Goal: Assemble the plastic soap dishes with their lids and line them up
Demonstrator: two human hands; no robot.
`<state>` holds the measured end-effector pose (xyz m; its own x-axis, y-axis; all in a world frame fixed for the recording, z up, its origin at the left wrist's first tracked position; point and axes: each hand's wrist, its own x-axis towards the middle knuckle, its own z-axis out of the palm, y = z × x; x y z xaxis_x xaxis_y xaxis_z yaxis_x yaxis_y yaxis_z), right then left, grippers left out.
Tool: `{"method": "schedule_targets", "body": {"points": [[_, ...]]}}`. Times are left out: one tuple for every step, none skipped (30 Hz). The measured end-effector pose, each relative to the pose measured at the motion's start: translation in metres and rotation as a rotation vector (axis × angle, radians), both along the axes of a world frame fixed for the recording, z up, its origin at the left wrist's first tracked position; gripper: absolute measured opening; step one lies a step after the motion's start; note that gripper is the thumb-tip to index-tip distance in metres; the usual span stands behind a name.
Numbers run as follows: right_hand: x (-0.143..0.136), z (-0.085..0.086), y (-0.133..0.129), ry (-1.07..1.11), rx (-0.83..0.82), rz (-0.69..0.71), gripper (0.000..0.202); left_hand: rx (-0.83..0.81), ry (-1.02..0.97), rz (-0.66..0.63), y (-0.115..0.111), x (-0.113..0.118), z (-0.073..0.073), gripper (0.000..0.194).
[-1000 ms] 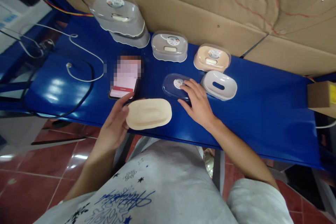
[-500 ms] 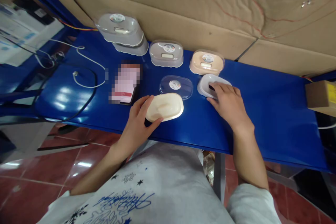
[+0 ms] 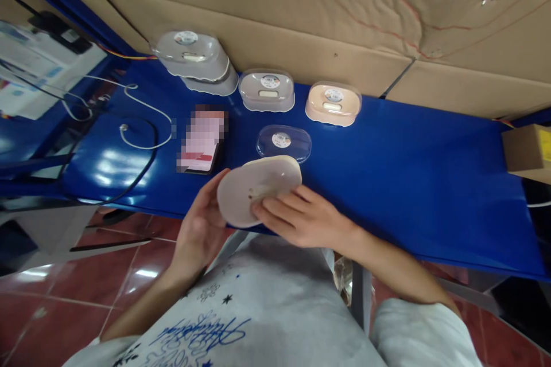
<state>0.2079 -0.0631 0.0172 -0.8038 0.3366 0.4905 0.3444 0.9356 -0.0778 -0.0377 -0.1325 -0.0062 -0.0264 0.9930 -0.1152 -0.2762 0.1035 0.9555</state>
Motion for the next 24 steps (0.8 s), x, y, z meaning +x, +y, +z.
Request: {"method": "schedule_targets", "body": {"points": [[-0.005,-0.004,-0.004,-0.022,0.039,0.049,0.032,-0.095,-0.158,-0.017,-0.003,0.001,0.002,0.071],[-0.009,-0.008,-0.005,-0.028,0.058,0.085,0.029,-0.192,-0.277,-0.035,-0.005,0.001,0.003,0.071],[-0.009,-0.012,-0.005,-0.014,0.055,0.106,0.028,-0.278,-0.361,-0.047,-0.006,0.000,0.003,0.069],[-0.008,-0.015,-0.002,0.004,0.025,0.109,0.032,-0.348,-0.419,-0.047,-0.006,-0.001,0.003,0.065],[-0.005,-0.017,0.002,0.018,-0.027,0.093,0.041,-0.401,-0.463,-0.047,-0.006,-0.004,0.002,0.062],[-0.001,-0.019,0.008,0.026,-0.088,0.057,0.050,-0.438,-0.498,-0.045,-0.005,-0.009,0.001,0.062],[0.004,-0.021,0.014,0.027,-0.148,0.010,0.059,-0.457,-0.524,-0.040,-0.004,-0.014,0.000,0.063],[0.008,-0.022,0.020,0.017,-0.199,-0.040,0.064,-0.460,-0.540,-0.022,-0.004,-0.021,0.000,0.065],[0.012,-0.023,0.024,-0.003,-0.236,-0.082,0.067,-0.451,-0.546,0.008,-0.005,-0.028,-0.001,0.067],[0.014,-0.024,0.027,-0.031,-0.263,-0.107,0.071,-0.439,-0.545,0.051,-0.006,-0.035,-0.001,0.069],[0.014,-0.025,0.028,-0.064,-0.283,-0.110,0.075,-0.428,-0.540,0.100,-0.008,-0.043,-0.001,0.070],[0.012,-0.027,0.028,-0.101,-0.300,-0.098,0.080,-0.420,-0.536,0.150,-0.010,-0.051,-0.001,0.070],[0.009,-0.030,0.026,-0.138,-0.314,-0.076,0.084,-0.422,-0.535,0.187,-0.013,-0.059,-0.002,0.070],[0.006,-0.032,0.023,-0.169,-0.323,-0.051,0.086,-0.432,-0.538,0.209,-0.017,-0.066,-0.003,0.069],[0.003,-0.035,0.021,-0.191,-0.324,-0.031,0.082,-0.448,-0.542,0.213,-0.021,-0.073,-0.004,0.068],[0.000,-0.037,0.019,-0.201,-0.315,-0.018,0.072,-0.466,-0.551,0.202,-0.025,-0.079,-0.006,0.067],[-0.002,-0.038,0.017,-0.196,-0.295,-0.017,0.060,-0.483,-0.567,0.186,-0.029,-0.084,-0.008,0.067],[-0.002,-0.039,0.017,-0.176,-0.271,-0.027,0.047,-0.497,-0.592,0.167,-0.033,-0.088,-0.010,0.067],[-0.001,-0.039,0.018,-0.140,-0.251,-0.047,0.036,-0.507,-0.623,0.148,-0.037,-0.092,-0.012,0.067],[0.001,-0.038,0.019,-0.087,-0.239,-0.073,0.030,-0.511,-0.657,0.129,-0.039,-0.094,-0.014,0.066],[0.003,-0.036,0.020,-0.023,-0.237,-0.103,0.028,-0.508,-0.689,0.111,-0.041,-0.094,-0.015,0.066],[0.005,-0.033,0.021,0.047,-0.244,-0.133,0.028,-0.499,-0.712,0.094,-0.041,-0.093,-0.016,0.066],[0.007,-0.030,0.021,0.116,-0.257,-0.158,0.029,-0.491,-0.726,0.076,-0.040,-0.091,-0.016,0.065],[0.007,-0.026,0.020,0.172,-0.269,-0.171,0.031,-0.488,-0.731,0.051,-0.037,-0.087,-0.017,0.064]]}}
